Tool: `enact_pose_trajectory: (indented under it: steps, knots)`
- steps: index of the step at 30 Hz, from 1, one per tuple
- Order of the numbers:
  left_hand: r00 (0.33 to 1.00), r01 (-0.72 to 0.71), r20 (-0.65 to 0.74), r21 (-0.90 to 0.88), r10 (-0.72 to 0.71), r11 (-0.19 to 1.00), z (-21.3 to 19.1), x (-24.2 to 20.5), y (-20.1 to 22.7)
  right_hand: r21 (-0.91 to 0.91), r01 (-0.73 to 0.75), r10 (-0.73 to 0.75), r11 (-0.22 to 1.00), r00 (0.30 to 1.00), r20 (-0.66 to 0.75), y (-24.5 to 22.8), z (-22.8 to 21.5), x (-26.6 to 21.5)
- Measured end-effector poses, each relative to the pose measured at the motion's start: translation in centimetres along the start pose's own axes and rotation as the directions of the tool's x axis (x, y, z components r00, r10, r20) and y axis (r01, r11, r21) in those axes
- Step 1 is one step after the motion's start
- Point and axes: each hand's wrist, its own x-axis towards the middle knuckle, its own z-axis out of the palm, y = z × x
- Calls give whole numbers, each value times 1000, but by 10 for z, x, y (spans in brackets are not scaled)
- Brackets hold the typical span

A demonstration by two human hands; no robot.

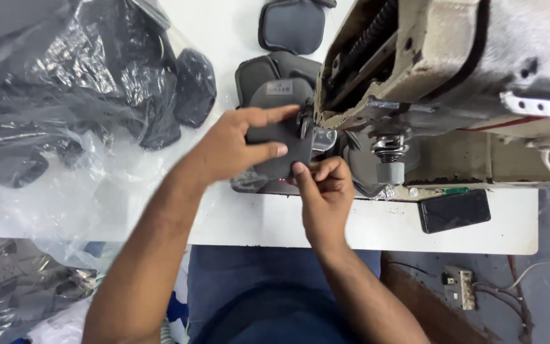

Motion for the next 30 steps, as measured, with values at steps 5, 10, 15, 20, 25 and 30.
enact_pose_trajectory:
  steps: [5,10,15,20,25,30]
  knots:
    - [991,-79,114,26,75,997,-16,17,16,36,94,-91,995,993,-77,7,13,13]
    - [922,-119,-372,-23,103,993,48,-17,-16,31,52,-48,998,991,-129,-9,20,11]
    - [704,-390,-710,-415,-25,822,98,-33,-27,130,20,-10,991,997,-78,-11,24,9]
    - [699,-316,-601,-745,-387,588,86,-31,-39,34,60,-55,998,989,-140,-6,17,18]
    - [786,-241,-538,-719,-304,652,132,-57,-55,85,-25,30,996,998,-59,-15,-13,2]
    - [789,-155,-509,-707,-343,690,128,-37,-44,-492,236,-255,838,967,31,-81,-106,-2]
